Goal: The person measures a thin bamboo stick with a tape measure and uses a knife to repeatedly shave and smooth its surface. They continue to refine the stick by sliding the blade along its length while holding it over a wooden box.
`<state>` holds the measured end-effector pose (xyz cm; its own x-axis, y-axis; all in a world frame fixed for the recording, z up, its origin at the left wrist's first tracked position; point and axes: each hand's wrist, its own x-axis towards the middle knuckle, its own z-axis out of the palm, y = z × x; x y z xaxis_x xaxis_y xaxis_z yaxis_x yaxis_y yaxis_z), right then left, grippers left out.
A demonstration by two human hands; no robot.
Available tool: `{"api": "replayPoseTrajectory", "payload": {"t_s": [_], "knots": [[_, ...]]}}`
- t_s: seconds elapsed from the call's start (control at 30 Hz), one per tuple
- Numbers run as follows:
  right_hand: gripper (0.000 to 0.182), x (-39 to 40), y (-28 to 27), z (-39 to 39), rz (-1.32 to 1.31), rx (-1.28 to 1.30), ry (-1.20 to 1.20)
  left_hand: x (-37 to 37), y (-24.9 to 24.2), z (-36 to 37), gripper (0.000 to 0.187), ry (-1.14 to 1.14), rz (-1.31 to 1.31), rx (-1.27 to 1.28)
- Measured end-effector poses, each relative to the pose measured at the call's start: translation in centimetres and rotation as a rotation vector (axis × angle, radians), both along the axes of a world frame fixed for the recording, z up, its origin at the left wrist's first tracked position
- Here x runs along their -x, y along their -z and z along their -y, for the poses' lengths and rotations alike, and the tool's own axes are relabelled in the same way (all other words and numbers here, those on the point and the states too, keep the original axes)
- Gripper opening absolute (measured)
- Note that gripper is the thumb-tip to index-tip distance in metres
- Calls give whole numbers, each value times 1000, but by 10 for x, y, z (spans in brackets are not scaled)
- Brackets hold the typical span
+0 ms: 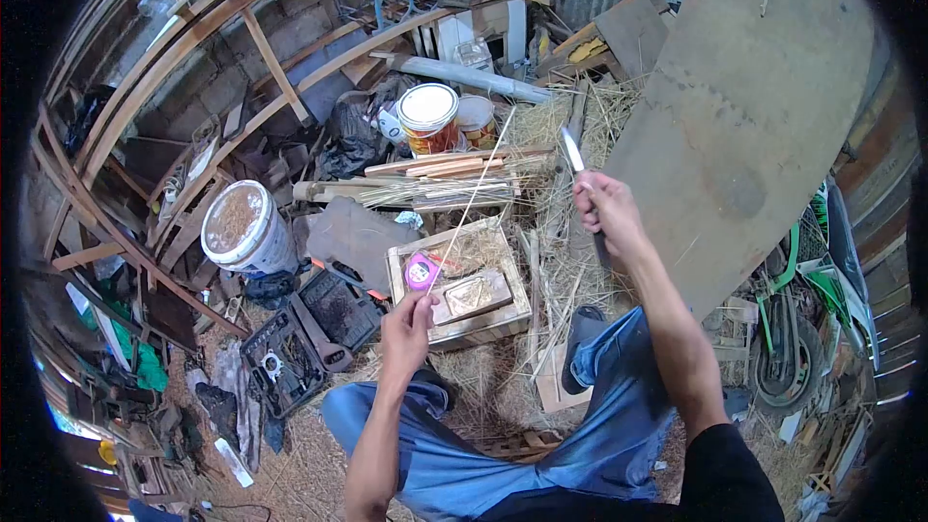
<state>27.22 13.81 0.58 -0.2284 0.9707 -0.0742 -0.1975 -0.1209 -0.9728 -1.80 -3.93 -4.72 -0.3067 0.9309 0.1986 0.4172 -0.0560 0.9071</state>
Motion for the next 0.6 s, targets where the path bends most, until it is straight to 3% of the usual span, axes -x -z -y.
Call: {"api": "replayPoseTrajectory", "payload": {"t_s": [0.1,0.17,0.2,0.27,0.3,0.43,0.5,0.53,0.6], "knots": [[23,32,-16,32,206,-214,-155,-8,0,-2,22,51,20,67],[21,42,-4,35,470,-567,-210,-11,-3,-3,21,45,15,61],[21,46,-3,36,469,-568,-205,-12,-4,-5,21,38,13,55],[23,53,-2,37,571,-949,-43,-15,-9,-6,21,37,-1,62],[23,49,-6,38,735,-897,-57,-15,-11,-6,20,32,-12,70],[24,46,8,38,663,-652,40,-17,-5,-5,19,55,-46,93],[28,37,12,30,944,-651,-184,-17,-3,-4,19,50,-52,89],[28,38,10,29,942,-650,-184,-16,-3,-4,19,42,-61,81],[31,38,2,31,476,-379,-377,-16,-9,-2,18,48,-67,78]]}}
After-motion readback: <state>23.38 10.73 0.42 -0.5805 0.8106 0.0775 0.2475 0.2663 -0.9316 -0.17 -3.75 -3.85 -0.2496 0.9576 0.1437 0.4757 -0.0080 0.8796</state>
